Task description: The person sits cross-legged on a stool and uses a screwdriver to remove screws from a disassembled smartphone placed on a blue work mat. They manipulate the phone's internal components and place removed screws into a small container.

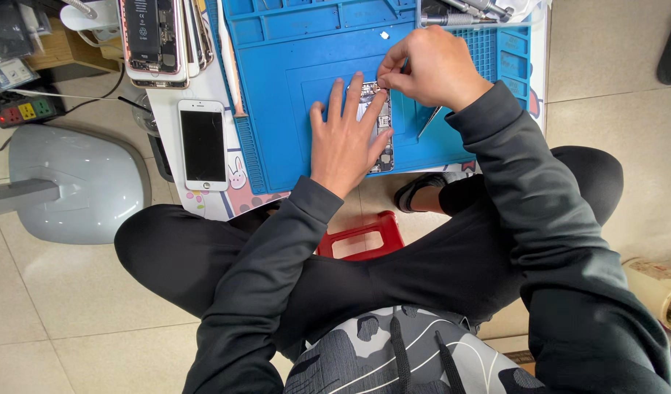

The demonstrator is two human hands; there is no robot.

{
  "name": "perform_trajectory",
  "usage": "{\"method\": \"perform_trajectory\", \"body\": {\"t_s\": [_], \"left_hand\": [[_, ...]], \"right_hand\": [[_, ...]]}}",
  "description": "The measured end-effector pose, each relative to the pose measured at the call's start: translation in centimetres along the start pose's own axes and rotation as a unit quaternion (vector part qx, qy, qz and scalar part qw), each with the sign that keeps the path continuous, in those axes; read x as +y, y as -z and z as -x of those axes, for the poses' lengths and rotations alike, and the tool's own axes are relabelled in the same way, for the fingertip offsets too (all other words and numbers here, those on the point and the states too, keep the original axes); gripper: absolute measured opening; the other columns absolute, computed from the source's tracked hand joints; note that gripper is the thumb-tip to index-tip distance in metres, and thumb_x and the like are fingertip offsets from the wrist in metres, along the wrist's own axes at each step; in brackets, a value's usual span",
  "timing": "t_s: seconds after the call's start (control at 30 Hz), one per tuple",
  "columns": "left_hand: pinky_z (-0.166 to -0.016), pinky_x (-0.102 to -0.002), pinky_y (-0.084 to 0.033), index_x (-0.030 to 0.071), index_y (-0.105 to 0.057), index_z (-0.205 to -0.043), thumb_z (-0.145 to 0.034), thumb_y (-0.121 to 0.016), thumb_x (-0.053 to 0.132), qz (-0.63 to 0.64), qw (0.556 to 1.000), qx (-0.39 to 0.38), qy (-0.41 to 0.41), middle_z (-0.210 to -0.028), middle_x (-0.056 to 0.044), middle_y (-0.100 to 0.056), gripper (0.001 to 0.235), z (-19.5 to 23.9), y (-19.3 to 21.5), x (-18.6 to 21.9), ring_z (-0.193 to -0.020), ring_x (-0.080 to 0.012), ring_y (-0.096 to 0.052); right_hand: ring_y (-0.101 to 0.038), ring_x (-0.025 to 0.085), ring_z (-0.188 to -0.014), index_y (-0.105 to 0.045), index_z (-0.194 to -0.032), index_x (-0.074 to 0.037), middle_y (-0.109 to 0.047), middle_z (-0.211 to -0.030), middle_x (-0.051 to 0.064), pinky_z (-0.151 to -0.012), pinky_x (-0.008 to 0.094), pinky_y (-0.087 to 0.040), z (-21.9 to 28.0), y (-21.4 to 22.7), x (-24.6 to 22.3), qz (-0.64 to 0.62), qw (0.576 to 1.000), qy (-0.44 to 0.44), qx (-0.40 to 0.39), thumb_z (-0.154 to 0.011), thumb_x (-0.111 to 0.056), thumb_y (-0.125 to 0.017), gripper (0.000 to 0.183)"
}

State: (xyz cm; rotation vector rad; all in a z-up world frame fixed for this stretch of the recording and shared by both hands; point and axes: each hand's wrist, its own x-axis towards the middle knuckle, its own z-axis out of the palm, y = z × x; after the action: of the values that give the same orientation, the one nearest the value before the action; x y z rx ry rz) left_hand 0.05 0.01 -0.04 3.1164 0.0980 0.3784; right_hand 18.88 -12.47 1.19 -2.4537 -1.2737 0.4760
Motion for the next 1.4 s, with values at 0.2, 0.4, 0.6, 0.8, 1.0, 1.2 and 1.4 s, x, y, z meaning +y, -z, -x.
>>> {"method": "perform_trajectory", "body": {"t_s": [0.2, 0.4, 0.6, 0.8, 1.0, 1.2, 1.4], "left_hand": [[-0.097, -0.051, -0.046, 0.029, -0.059, -0.145, -0.104, -0.069, 0.059, 0.005, 1.000, 0.003, 0.000, -0.157, -0.011, -0.048, 0.052, -0.1, -0.1, 0.0, -0.140, -0.0348, -0.051], [-0.096, -0.050, -0.045, 0.029, -0.063, -0.143, -0.103, -0.071, 0.056, 0.040, 0.999, 0.026, -0.002, -0.154, -0.011, -0.052, 0.049, -0.1, 0.0, -0.3, -0.139, -0.0345, -0.053], [-0.099, -0.050, -0.045, 0.025, -0.065, -0.144, -0.105, -0.069, 0.059, 0.053, 0.998, 0.039, -0.003, -0.158, -0.012, -0.051, 0.052, 0.4, -0.7, -0.4, -0.143, -0.0353, -0.051], [-0.099, -0.051, -0.045, 0.028, -0.063, -0.145, -0.104, -0.069, 0.062, 0.037, 0.999, 0.025, -0.005, -0.158, -0.011, -0.050, 0.053, 0.2, -0.5, -0.5, -0.141, -0.0348, -0.052], [-0.100, -0.053, -0.044, 0.028, -0.061, -0.150, -0.103, -0.065, 0.063, 0.045, 0.999, 0.023, 0.003, -0.162, -0.013, -0.047, 0.058, 0.5, -0.8, -0.1, -0.144, -0.0367, -0.052], [-0.098, -0.050, -0.047, 0.029, -0.059, -0.149, -0.104, -0.065, 0.063, 0.025, 0.999, 0.025, -0.004, -0.160, -0.010, -0.050, 0.056, 0.3, -0.3, -0.3, -0.141, -0.0345, -0.055], [-0.096, -0.053, -0.045, 0.026, -0.062, -0.143, -0.102, -0.067, 0.054, 0.060, 0.998, 0.017, 0.008, -0.155, -0.012, -0.052, 0.050, -0.2, -0.4, -0.1, -0.139, -0.0364, -0.053]], "right_hand": [[-0.073, 0.020, -0.076, -0.086, -0.094, -0.024, -0.077, -0.079, -0.006, -0.065, 0.049, -0.056, 0.1, -0.1, 0.1, -0.025, 1.000, -0.003, 0.000, -0.100, -0.026, -0.077, 0.011], [-0.074, 0.019, -0.079, -0.085, -0.094, -0.025, -0.077, -0.079, -0.007, -0.061, 0.049, -0.055, 0.4, 0.8, -0.5, -0.025, 0.999, -0.006, -0.020, -0.099, -0.021, -0.075, 0.012], [-0.072, 0.019, -0.077, -0.085, -0.095, -0.027, -0.076, -0.078, -0.009, -0.076, 0.049, -0.056, 0.3, 0.6, -0.3, -0.021, 0.999, -0.012, -0.021, -0.100, -0.028, -0.077, 0.009], [-0.073, 0.018, -0.078, -0.085, -0.094, -0.027, -0.077, -0.079, -0.008, -0.069, 0.049, -0.056, 0.2, 0.7, -0.4, -0.031, 0.999, -0.016, -0.020, -0.098, -0.024, -0.075, 0.012], [-0.071, 0.022, -0.075, -0.085, -0.089, -0.029, -0.075, -0.075, -0.008, -0.070, 0.048, -0.054, 0.2, 1.9, -1.6, -0.036, 0.997, -0.061, -0.039, -0.092, -0.026, -0.069, 0.016], [-0.072, 0.019, -0.078, -0.087, -0.098, -0.024, -0.079, -0.082, -0.003, -0.061, 0.046, -0.055, 0.1, 1.6, -1.3, -0.035, 0.997, -0.059, -0.047, -0.098, -0.032, -0.077, 0.012], [-0.072, 0.018, -0.078, -0.086, -0.094, -0.025, -0.078, -0.081, -0.006, -0.060, 0.047, -0.054, 0.0, 1.8, -1.6, -0.055, 0.995, -0.069, -0.042, -0.094, -0.026, -0.076, 0.010]]}}
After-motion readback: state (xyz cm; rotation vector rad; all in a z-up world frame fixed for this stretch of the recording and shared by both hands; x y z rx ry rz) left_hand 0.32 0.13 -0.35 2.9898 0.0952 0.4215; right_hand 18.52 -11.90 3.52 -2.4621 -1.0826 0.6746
